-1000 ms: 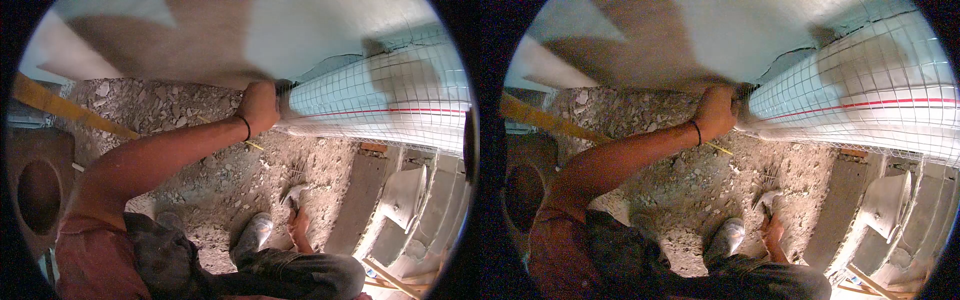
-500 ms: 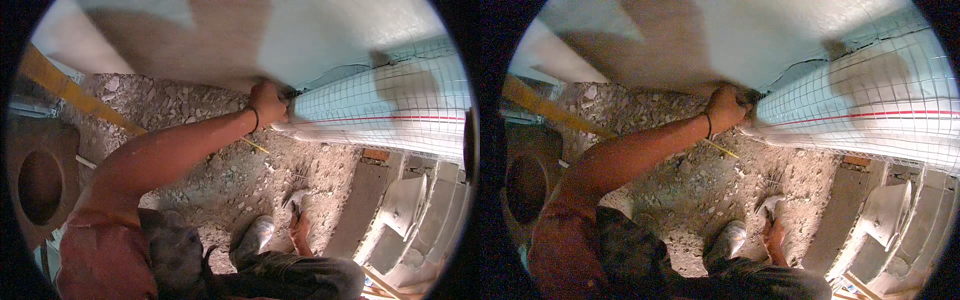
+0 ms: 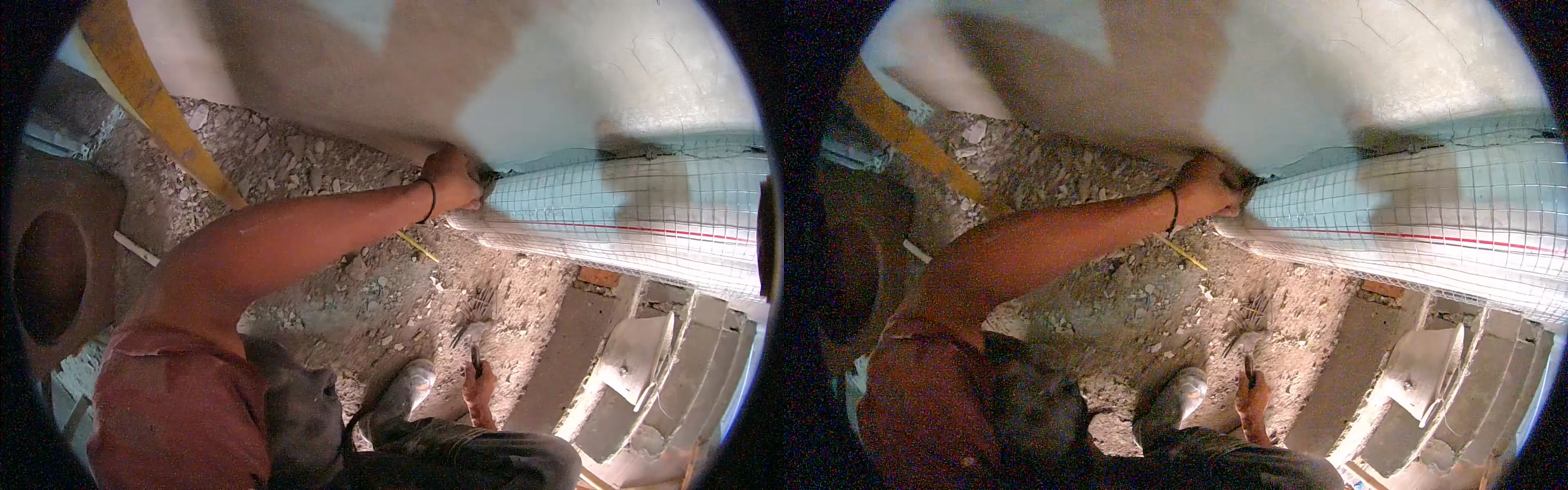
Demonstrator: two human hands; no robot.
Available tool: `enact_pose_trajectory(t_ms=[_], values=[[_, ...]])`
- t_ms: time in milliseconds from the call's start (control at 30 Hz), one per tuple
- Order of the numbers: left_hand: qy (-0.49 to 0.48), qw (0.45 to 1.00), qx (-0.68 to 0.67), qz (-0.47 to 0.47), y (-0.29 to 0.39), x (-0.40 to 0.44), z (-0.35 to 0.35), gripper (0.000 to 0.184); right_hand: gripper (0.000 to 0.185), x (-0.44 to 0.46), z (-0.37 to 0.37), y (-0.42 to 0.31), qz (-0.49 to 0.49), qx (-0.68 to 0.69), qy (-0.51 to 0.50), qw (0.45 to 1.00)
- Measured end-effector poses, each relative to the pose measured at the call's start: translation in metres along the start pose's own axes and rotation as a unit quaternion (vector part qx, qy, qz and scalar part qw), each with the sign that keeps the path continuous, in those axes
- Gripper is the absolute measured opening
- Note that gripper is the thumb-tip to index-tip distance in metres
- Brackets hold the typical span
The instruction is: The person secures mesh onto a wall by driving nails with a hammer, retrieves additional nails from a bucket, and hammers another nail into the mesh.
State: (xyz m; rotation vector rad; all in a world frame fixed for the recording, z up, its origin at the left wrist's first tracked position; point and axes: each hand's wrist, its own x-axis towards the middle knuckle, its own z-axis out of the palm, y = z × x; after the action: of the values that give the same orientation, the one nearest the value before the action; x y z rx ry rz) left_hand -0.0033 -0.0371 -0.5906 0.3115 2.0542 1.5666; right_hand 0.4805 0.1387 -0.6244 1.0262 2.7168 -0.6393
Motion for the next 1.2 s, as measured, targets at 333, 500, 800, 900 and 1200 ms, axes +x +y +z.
enact_pose_trajectory(t_ms=[333, 500, 800, 900, 1200], values=[[0.091, 0.994, 0.009, 0.054, 0.009, -0.008, 0.005, 0.016, 0.036, -0.007, -0.015, -0.03, -0.051, 0.022, 0.028, 0.998], [0.019, 0.999, -0.04, 0.019, -0.016, 0.012, 0.004, 0.038, 0.024, 0.008, -0.08, -0.112, -0.145, 0.068, -0.033, 0.987], [-0.111, 0.968, -0.172, -0.145, -0.007, 0.02, -0.007, 0.009, 0.019, 0.096, -0.196, -0.234, -0.426, -0.229, -0.162, 0.861], [-0.138, 0.95, -0.188, -0.208, -0.026, 0.042, -0.002, 0.014, 0.025, 0.126, -0.167, -0.24, -0.426, -0.252, -0.151, 0.856], [-0.194, 0.921, -0.256, -0.218, -0.018, 0.035, -0.008, 0.024, 0.029, 0.159, -0.137, -0.225, -0.503, -0.271, 0.038, 0.82]])
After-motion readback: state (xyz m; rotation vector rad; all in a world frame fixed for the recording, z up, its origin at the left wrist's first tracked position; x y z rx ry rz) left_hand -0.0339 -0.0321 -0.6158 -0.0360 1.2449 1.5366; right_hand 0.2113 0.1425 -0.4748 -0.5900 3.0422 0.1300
